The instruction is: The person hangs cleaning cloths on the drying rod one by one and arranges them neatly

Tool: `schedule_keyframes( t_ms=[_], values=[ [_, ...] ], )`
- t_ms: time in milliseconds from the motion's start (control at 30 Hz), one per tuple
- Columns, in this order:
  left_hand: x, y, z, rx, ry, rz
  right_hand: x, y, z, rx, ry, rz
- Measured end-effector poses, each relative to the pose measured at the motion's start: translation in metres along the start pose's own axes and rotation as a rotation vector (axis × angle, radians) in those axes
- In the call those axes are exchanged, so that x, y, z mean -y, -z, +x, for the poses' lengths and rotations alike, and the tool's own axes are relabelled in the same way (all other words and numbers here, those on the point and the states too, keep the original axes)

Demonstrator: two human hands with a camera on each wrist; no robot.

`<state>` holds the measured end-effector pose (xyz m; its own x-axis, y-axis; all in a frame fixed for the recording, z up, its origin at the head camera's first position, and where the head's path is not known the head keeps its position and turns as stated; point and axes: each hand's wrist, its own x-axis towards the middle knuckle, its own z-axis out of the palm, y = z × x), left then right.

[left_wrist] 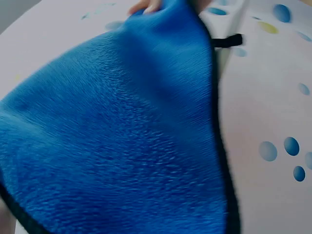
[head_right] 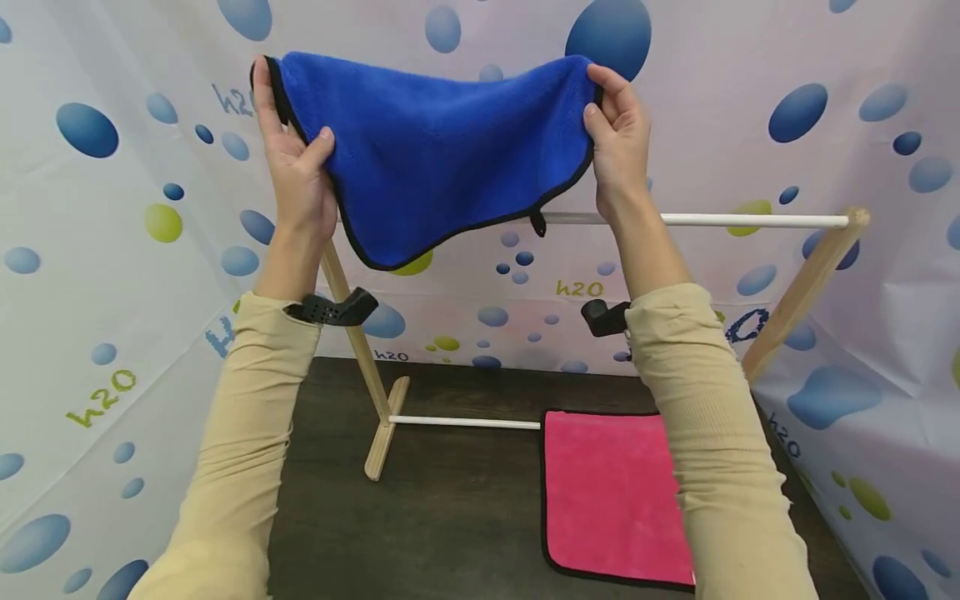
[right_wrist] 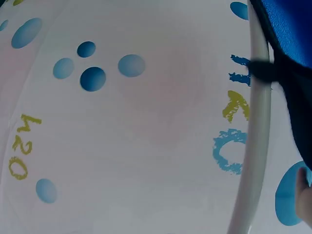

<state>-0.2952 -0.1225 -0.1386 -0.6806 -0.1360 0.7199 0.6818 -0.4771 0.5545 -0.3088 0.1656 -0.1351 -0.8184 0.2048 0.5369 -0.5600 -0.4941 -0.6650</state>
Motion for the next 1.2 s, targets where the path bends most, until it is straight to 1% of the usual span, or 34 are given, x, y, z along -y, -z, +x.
schedule_keyframes(
  t_ms=[33, 67, 100, 167, 233, 300, 333, 400, 533, 667, 767, 833, 933, 1033, 1100, 1200],
  values=[
    [0.001, 0.004, 0.004, -0.012, 0.002, 0.005, 0.0, 0.001, -0.001, 0.007, -0.009, 0.005],
    [0.002, 0.008, 0.006, -0.019, 0.023, 0.024, 0.001, 0.001, -0.003, 0.017, -0.03, -0.006],
    [0.004, 0.012, 0.006, -0.022, 0.063, 0.043, 0.001, 0.003, -0.004, 0.027, -0.067, -0.026],
    [0.004, 0.021, 0.004, -0.012, 0.18, 0.09, 0.002, 0.007, -0.009, 0.046, -0.155, -0.102],
    [0.004, 0.029, -0.002, 0.009, 0.301, 0.156, 0.005, 0.011, -0.015, 0.061, -0.259, -0.185],
    [0.002, 0.036, -0.008, 0.027, 0.402, 0.192, 0.007, 0.014, -0.022, 0.069, -0.324, -0.268],
    [0.001, 0.039, -0.011, 0.033, 0.435, 0.205, 0.008, 0.014, -0.026, 0.071, -0.343, -0.304],
    [-0.001, 0.043, -0.016, 0.037, 0.468, 0.23, 0.01, 0.014, -0.034, 0.08, -0.365, -0.35],
    [-0.002, 0.051, -0.026, 0.028, 0.492, 0.261, 0.009, 0.015, -0.05, 0.102, -0.346, -0.472],
    [0.003, 0.059, -0.037, 0.023, 0.507, 0.318, 0.005, 0.02, -0.065, 0.151, -0.344, -0.653],
    [0.008, 0.065, -0.045, 0.008, 0.494, 0.34, -0.001, 0.023, -0.074, 0.179, -0.342, -0.769],
    [0.011, 0.068, -0.05, -0.004, 0.482, 0.346, -0.006, 0.026, -0.078, 0.184, -0.339, -0.804],
    [0.014, 0.072, -0.055, -0.013, 0.465, 0.344, -0.013, 0.03, -0.085, 0.168, -0.322, -0.808],
    [0.017, 0.074, -0.059, -0.001, 0.446, 0.347, -0.019, 0.032, -0.09, 0.144, -0.307, -0.761],
    [0.017, 0.076, -0.06, 0.017, 0.439, 0.339, -0.022, 0.033, -0.092, 0.131, -0.316, -0.709],
    [0.017, 0.078, -0.061, 0.054, 0.429, 0.311, -0.023, 0.032, -0.091, 0.134, -0.359, -0.638]
  ],
)
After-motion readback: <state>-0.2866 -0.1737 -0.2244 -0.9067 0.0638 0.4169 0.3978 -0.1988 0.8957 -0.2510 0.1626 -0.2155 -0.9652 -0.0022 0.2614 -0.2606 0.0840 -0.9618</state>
